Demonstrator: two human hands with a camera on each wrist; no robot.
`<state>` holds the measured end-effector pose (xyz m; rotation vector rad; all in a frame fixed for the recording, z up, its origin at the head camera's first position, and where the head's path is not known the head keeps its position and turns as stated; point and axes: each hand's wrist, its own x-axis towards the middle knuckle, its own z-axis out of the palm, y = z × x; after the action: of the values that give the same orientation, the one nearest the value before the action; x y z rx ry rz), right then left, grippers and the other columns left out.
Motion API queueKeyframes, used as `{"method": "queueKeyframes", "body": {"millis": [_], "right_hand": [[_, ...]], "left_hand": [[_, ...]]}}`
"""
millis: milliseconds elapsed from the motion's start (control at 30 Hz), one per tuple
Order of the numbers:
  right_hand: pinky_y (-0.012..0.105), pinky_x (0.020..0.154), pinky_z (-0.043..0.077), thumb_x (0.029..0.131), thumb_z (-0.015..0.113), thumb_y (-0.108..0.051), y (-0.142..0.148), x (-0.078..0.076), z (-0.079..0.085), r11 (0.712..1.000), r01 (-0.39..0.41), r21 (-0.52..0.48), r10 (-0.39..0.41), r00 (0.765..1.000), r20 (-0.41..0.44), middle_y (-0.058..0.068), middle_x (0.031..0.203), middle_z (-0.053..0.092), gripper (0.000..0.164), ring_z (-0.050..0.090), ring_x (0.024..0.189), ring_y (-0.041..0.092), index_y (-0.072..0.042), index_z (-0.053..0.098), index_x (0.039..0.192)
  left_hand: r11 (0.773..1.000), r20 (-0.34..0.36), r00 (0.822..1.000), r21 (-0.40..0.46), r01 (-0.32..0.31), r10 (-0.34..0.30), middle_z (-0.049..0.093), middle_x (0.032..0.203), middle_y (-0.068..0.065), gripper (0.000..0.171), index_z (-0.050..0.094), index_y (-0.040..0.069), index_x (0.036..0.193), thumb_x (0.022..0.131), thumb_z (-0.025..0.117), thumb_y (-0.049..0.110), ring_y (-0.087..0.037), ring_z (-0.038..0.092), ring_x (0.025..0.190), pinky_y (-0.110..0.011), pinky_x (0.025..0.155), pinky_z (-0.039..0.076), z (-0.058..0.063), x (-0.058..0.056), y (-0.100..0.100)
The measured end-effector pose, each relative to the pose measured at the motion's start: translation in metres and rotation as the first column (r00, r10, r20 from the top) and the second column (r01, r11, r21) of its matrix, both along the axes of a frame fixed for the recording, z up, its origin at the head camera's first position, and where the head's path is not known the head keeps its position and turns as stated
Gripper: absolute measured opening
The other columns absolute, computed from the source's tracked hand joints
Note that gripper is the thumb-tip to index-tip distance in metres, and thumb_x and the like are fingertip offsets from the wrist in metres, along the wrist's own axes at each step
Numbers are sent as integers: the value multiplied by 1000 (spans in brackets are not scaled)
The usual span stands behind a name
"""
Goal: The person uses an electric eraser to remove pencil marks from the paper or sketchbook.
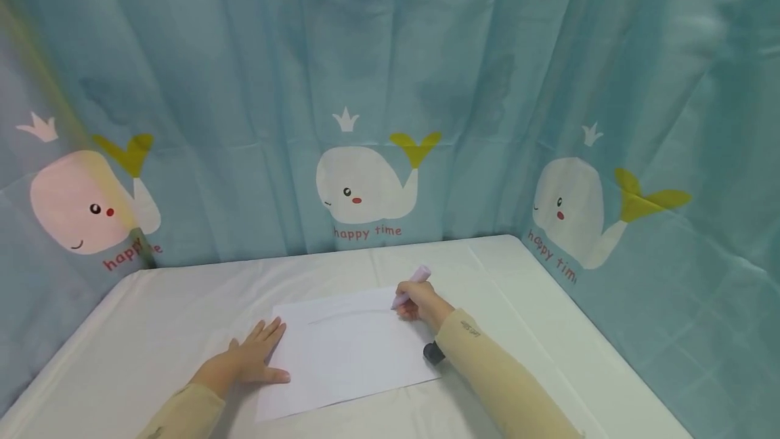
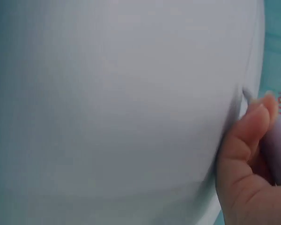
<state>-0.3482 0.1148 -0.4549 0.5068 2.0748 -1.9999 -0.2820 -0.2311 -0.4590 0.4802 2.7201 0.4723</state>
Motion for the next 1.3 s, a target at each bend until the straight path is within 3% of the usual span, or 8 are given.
{"method": "queueKeyframes", "body": {"millis": [267,467,633,1100,1300], "right_hand": [[22,46,50,82,59,-10,6,2,-3,998,-16,-67,17,1000,15,10,62,60,14,56,47,13,4,61,85],[22,48,50,77,58,-8,7,5,-2,995,-88,-39,88,996,-6,11,63,60,16,56,48,13,5,60,87],[21,46,49,76,59,-3,3,6,-3,998,-32,-58,33,999,13,12,62,60,14,55,45,12,5,58,87],[21,46,48,81,60,-8,0,7,-2,998,-59,22,59,998,7,9,61,58,14,53,45,11,4,58,90],[21,47,47,83,59,-8,2,5,-2,999,-15,-39,16,1000,17,9,62,58,12,52,47,12,2,58,89]], "left_hand": [[1000,-6,1000,6,3,-3,12,156,-29,113,25,-7,149,72,75,60,-54,4,140,-81,96,2,-1,1,0],[1000,-40,999,-2,8,-8,14,156,-29,112,26,-6,148,72,76,60,-54,5,140,-81,96,3,-3,-3,-2],[1000,-28,1000,-13,9,-9,15,156,-29,113,27,-6,148,71,75,61,-54,6,140,-81,96,4,-7,-3,-2],[1000,-13,1000,-6,17,-17,13,156,-29,112,26,-6,149,73,74,60,-54,4,140,-81,96,3,-3,-1,-3],[1000,-16,1000,-10,18,-18,14,156,-28,112,27,-6,149,72,74,61,-54,5,140,-81,96,3,-6,-2,-2]]}}
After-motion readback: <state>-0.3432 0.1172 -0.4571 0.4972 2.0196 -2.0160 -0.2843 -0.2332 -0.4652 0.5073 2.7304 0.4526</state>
